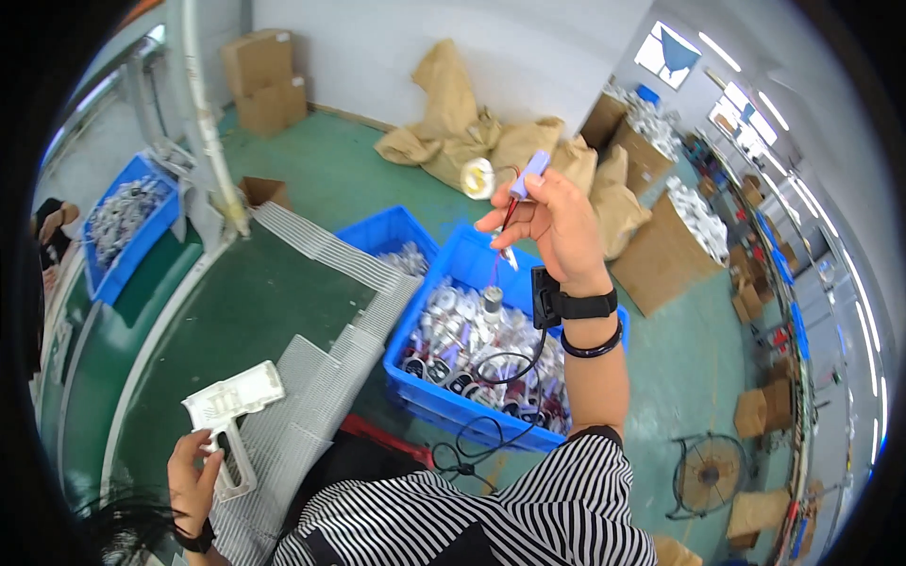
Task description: Assemble internal electronic components and wiring into plastic toy gun housings.
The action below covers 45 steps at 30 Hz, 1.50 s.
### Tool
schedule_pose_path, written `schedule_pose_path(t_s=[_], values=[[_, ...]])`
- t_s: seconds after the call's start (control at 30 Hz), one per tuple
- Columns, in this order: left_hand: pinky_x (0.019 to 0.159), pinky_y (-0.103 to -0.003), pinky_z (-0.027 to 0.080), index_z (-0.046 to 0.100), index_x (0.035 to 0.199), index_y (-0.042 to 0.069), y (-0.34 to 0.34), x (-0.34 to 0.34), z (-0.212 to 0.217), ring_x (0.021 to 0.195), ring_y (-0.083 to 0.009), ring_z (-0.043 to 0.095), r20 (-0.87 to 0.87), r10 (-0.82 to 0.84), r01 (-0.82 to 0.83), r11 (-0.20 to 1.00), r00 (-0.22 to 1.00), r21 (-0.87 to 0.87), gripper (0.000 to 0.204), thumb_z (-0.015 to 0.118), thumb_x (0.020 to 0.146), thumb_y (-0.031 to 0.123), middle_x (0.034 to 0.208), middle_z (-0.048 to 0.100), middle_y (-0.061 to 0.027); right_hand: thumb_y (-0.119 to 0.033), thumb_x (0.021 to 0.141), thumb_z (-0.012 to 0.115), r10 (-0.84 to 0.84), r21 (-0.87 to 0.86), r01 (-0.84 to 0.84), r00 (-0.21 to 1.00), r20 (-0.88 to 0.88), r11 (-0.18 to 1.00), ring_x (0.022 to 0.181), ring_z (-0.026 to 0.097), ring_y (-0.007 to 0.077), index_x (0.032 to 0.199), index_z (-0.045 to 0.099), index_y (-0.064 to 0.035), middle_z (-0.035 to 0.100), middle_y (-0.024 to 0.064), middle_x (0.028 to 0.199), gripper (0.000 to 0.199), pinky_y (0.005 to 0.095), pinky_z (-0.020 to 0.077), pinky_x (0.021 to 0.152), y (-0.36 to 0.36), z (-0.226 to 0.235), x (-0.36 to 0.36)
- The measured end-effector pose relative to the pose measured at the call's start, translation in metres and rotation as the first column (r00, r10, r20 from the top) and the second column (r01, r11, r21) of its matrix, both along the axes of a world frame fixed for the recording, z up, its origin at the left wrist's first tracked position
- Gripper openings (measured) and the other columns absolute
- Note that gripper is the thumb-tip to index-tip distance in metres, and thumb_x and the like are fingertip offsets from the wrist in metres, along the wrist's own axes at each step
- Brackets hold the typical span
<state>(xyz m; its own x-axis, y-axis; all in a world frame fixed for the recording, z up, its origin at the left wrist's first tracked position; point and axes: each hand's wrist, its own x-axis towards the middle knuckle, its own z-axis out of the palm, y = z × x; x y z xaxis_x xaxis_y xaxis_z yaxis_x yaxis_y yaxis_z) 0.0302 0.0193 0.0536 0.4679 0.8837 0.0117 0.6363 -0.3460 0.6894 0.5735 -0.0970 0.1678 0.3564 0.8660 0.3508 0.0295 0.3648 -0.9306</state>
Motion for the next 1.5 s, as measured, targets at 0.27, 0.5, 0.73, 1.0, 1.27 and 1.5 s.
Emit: schedule_pose_path(t_s=[0.27, 0.5, 0.73, 1.0, 1.27, 1.5], values=[[0.096, -0.033, 0.052, 0.064, 0.131, 0.000, 0.045, 0.061, 0.091, 0.115, -0.0182, 0.063, 0.445, -0.266, 0.261, 0.963, 0.855, 0.072, 0.035, 0.066, 0.099, 0.013, 0.122, 0.065, -0.0104, -0.033, 0.105, 0.048, 0.641, 0.200, -0.626, 0.768, -0.014, 0.754, 0.088, 0.076, 0.0373, 0.109, 0.062, 0.0042, 0.069, 0.0150, 0.102, 0.040, 0.0400, 0.0660, 0.063, 0.120, 0.094, -0.122], [0.106, -0.037, 0.046, 0.050, 0.145, -0.001, 0.086, 0.073, 0.115, 0.125, -0.0205, 0.059, 0.634, -0.264, 0.405, 0.910, 0.727, -0.085, 0.053, 0.058, 0.105, 0.033, 0.139, 0.059, -0.0143, -0.032, 0.105, 0.049, 0.850, 0.210, -0.824, 0.501, -0.161, 0.526, 0.091, 0.075, 0.0392, 0.111, 0.061, 0.0016, 0.071, 0.0162, 0.101, 0.037, 0.0409, 0.0661, 0.066, 0.192, 0.081, -0.246], [0.103, -0.054, 0.051, 0.031, 0.158, 0.004, 0.094, 0.024, 0.087, 0.123, -0.0418, 0.062, 0.970, -0.055, 0.682, 0.720, 0.237, -0.126, 0.085, 0.066, 0.086, 0.033, 0.142, 0.054, -0.0227, -0.028, 0.103, 0.047, 0.925, 0.315, -0.878, 0.295, -0.238, 0.361, 0.106, 0.072, 0.0403, 0.116, 0.061, 0.0015, 0.069, 0.0212, 0.113, 0.035, 0.0448, 0.0651, 0.077, 0.232, 0.039, -0.286], [0.104, -0.050, 0.051, 0.038, 0.155, -0.001, 0.085, 0.010, 0.055, 0.134, -0.0348, 0.055, 0.979, 0.061, 0.664, 0.727, 0.193, -0.176, 0.064, 0.055, 0.094, 0.013, 0.148, 0.052, -0.0191, -0.025, 0.102, 0.046, 0.897, 0.398, -0.865, 0.121, -0.425, 0.305, 0.112, 0.069, 0.0445, 0.116, 0.062, -0.0021, 0.069, 0.0232, 0.122, 0.031, 0.0475, 0.0631, 0.081, 0.253, -0.003, -0.282], [0.095, -0.036, 0.055, 0.035, 0.157, 0.002, 0.074, 0.035, 0.064, 0.122, -0.0231, 0.062, 0.847, -0.051, 0.536, 0.794, 0.528, -0.287, 0.068, 0.067, 0.098, 0.015, 0.145, 0.056, -0.0141, -0.023, 0.103, 0.044, 0.865, 0.386, -0.848, 0.153, -0.477, 0.363, 0.113, 0.069, 0.0444, 0.116, 0.060, -0.0007, 0.070, 0.0230, 0.117, 0.031, 0.0444, 0.0635, 0.077, 0.248, -0.022, -0.267], [0.091, -0.033, 0.055, 0.051, 0.149, 0.008, 0.066, 0.051, 0.080, 0.115, -0.0222, 0.064, 0.622, -0.066, 0.318, 0.898, 0.780, -0.303, 0.052, 0.065, 0.099, 0.010, 0.122, 0.062, -0.0103, -0.021, 0.103, 0.047, 0.828, 0.346, -0.810, 0.275, -0.489, 0.474, 0.110, 0.070, 0.0383, 0.113, 0.062, 0.0005, 0.070, 0.0185, 0.114, 0.028, 0.0436, 0.0625, 0.082, 0.230, -0.047, -0.244]])
